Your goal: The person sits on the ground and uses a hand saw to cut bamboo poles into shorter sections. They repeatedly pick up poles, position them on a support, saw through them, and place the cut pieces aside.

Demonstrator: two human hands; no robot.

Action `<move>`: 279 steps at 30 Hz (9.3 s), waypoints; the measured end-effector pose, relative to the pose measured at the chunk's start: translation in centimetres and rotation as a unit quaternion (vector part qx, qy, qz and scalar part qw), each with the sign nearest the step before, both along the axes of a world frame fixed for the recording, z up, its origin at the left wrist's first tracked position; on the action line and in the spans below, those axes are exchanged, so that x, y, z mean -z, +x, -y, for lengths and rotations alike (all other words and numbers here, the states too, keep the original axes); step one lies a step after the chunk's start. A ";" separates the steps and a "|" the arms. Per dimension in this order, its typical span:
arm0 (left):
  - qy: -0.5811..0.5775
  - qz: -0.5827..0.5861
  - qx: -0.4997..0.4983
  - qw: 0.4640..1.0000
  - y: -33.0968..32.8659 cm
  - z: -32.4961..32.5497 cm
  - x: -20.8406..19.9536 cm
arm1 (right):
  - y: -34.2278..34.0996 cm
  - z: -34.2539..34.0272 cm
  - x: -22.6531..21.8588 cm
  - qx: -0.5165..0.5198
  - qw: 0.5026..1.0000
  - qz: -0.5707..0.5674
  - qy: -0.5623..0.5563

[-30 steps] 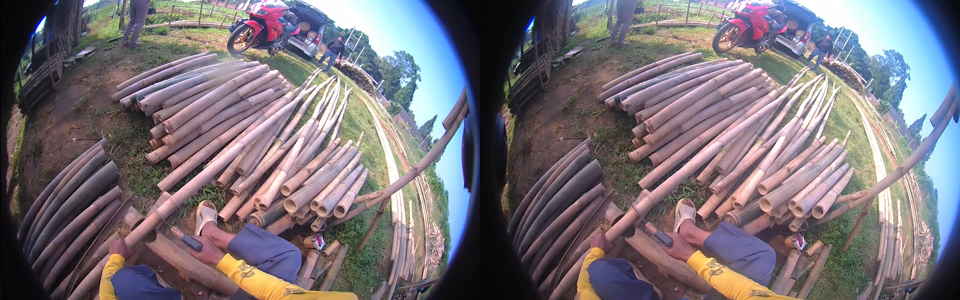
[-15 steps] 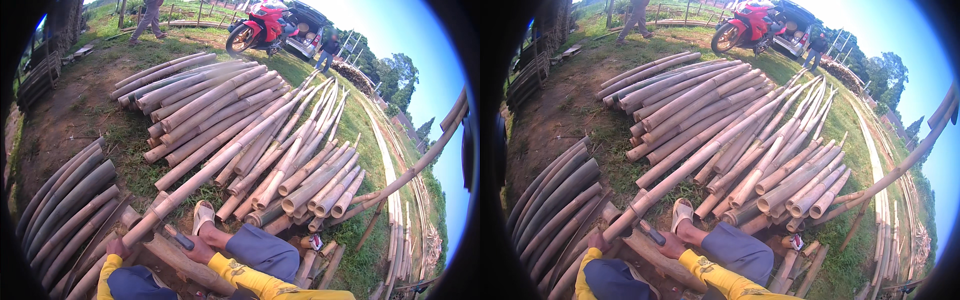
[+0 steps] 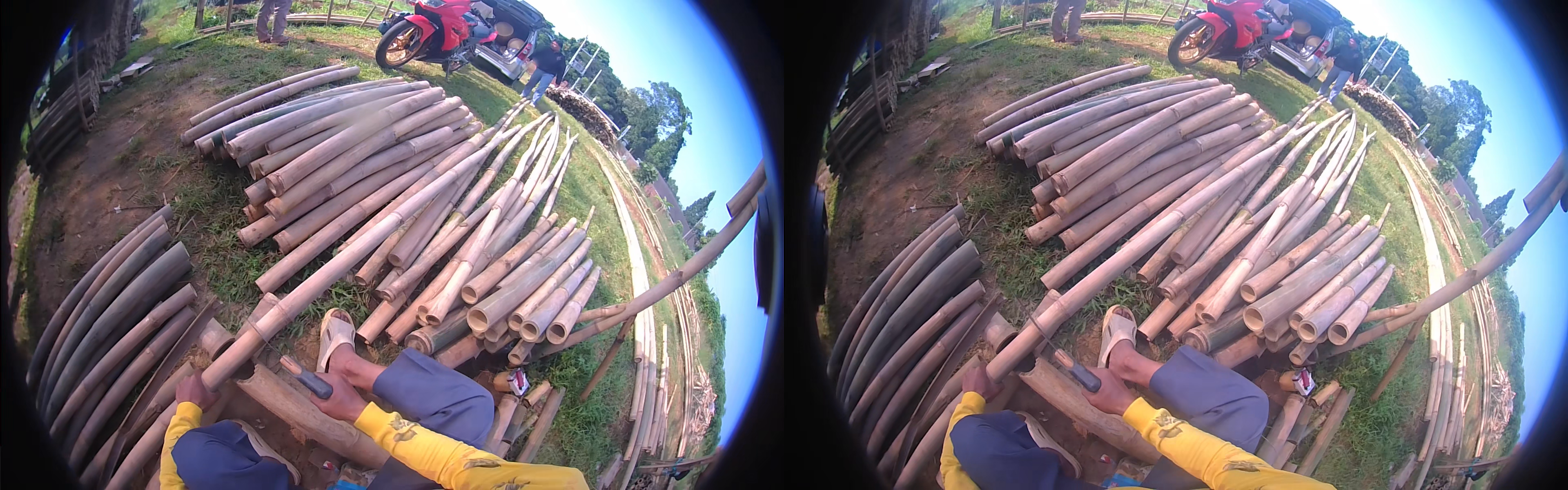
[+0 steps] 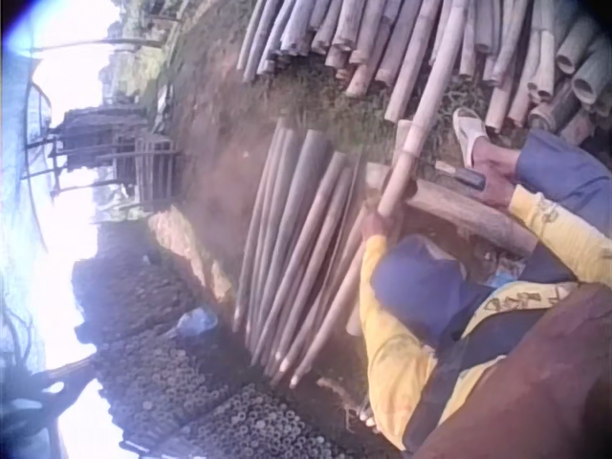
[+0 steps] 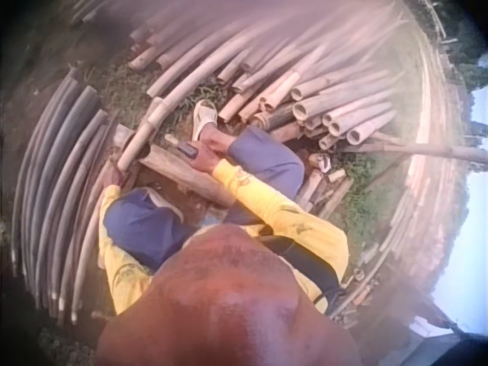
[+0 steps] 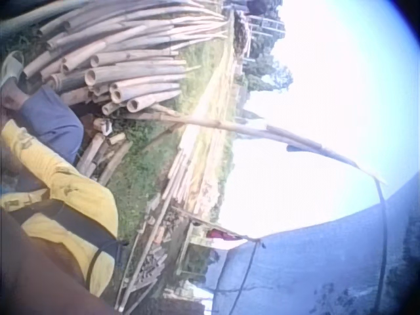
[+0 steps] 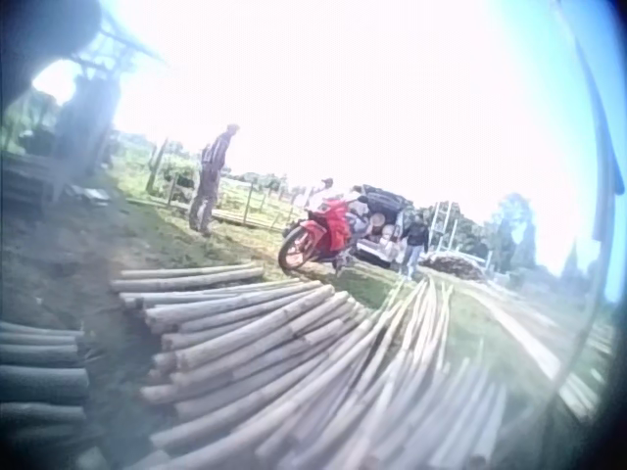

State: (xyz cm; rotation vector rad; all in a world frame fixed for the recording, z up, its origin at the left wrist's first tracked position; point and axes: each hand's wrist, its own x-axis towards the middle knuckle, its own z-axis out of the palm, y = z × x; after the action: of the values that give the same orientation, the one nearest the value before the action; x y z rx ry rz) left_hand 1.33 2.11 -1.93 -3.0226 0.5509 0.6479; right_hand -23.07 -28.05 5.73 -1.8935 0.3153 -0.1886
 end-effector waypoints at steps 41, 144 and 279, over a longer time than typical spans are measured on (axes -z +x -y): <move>-0.079 -0.024 0.012 0.997 -0.9 -1.3 -1.9 | -11.5 -2.1 -8.9 0.029 0.990 -0.126 -0.055; -0.175 0.308 0.066 0.933 0.7 -4.6 0.5 | -50.5 -13.7 -8.4 0.277 0.854 -0.158 -0.410; -0.382 0.030 -0.072 0.921 -9.9 -17.8 2.6 | 17.8 -5.1 -4.7 -0.332 0.690 0.224 -0.603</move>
State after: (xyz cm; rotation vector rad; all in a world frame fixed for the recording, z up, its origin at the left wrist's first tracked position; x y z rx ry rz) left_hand -8.60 19.91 -4.56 -3.8253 0.7225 0.3992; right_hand -5.25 -22.98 10.41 -2.9807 -1.1304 -0.4123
